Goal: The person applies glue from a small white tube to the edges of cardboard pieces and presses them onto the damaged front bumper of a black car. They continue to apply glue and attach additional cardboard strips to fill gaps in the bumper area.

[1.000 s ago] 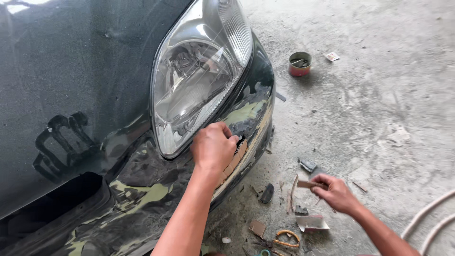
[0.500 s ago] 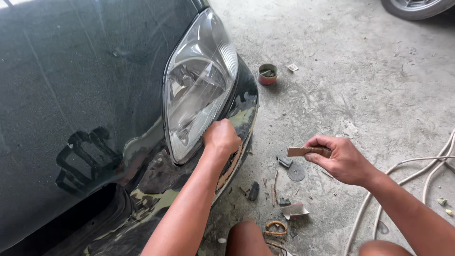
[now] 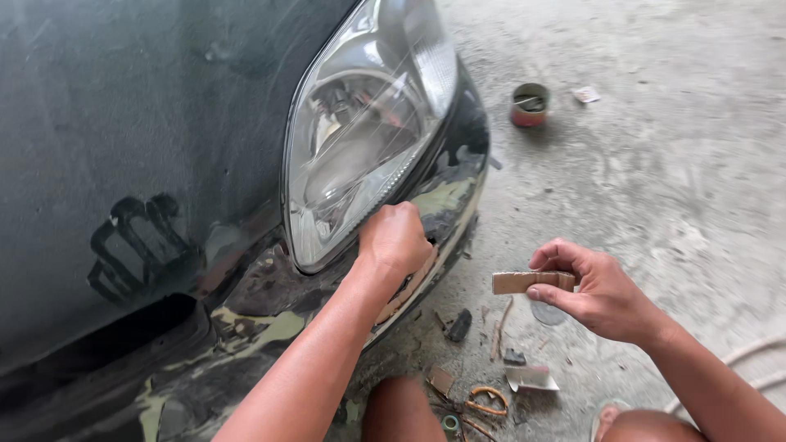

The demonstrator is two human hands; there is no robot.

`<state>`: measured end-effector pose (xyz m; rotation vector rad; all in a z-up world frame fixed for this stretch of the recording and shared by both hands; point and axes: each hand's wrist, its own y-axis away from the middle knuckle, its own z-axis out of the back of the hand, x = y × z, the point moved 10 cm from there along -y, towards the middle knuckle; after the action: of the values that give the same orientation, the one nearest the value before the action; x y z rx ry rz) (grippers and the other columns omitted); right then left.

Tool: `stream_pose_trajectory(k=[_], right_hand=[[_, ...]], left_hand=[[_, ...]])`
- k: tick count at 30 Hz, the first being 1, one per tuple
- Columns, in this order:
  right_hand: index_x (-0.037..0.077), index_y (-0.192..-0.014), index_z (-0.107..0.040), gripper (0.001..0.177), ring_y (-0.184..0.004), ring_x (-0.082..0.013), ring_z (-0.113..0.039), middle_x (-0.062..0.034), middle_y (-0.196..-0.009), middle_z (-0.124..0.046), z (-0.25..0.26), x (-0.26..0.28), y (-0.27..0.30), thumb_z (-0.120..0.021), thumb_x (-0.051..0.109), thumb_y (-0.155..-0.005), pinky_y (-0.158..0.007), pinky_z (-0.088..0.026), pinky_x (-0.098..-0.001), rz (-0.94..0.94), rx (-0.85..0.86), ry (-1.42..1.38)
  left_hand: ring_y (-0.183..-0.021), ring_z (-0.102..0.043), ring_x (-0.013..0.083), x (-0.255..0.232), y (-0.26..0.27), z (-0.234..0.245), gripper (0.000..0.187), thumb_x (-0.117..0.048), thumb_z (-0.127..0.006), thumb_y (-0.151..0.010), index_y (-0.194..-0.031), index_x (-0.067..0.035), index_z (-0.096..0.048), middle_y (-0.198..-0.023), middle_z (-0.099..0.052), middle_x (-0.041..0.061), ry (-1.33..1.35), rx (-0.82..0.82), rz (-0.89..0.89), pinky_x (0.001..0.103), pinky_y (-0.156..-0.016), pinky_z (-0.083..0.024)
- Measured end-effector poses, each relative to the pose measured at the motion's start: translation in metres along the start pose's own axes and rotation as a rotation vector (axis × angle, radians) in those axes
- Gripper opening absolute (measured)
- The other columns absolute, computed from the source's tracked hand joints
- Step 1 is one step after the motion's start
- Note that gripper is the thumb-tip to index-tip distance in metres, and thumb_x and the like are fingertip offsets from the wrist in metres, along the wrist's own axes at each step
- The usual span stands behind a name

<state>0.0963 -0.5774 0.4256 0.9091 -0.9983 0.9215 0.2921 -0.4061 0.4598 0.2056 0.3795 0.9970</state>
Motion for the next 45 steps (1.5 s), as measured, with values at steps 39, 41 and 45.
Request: stream_pose_trajectory(k=[39, 41, 45], right_hand=[[0.012, -0.098, -0.064, 0.012, -0.068, -0.0309, -0.065, -0.0058, -0.073, -0.057, -0.085, 0.112, -0.077, -0.068, 0.005, -0.088, -0.060, -0.052, -0.0394, 1.129, 0.181, 0.267], [0.011, -0.100, -0.065, 0.013, -0.069, -0.0227, -0.065, -0.0041, -0.076, -0.059, -0.064, 0.090, -0.085, -0.069, 0.005, -0.089, -0.066, -0.053, -0.0345, 1.024, 0.173, 0.136], [0.000, -0.108, -0.064, 0.023, -0.068, -0.0185, -0.066, -0.0117, -0.077, -0.065, -0.024, -0.036, -0.120, -0.072, 0.005, -0.087, -0.069, -0.055, -0.0339, 0.580, 0.076, -0.193]], left_hand=[[-0.066, -0.064, 0.0164, 0.007, 0.095, 0.008, 0.011, -0.009, -0.075, -0.081, -0.088, -0.010, -0.067, -0.072, -0.062, 0.003, 0.489, -0.909, -0.261, 0.027, -0.060, -0.052], [-0.067, -0.064, 0.0168, 0.009, 0.100, 0.003, 0.012, -0.011, -0.076, -0.082, -0.091, -0.010, -0.068, -0.075, -0.063, 0.004, 0.490, -0.933, -0.283, 0.027, -0.061, -0.052], [-0.075, -0.063, 0.0229, -0.004, 0.109, -0.002, 0.025, -0.019, -0.083, -0.078, -0.095, -0.008, -0.068, -0.086, -0.062, 0.006, 0.322, -1.026, -0.319, 0.035, -0.069, -0.053]])
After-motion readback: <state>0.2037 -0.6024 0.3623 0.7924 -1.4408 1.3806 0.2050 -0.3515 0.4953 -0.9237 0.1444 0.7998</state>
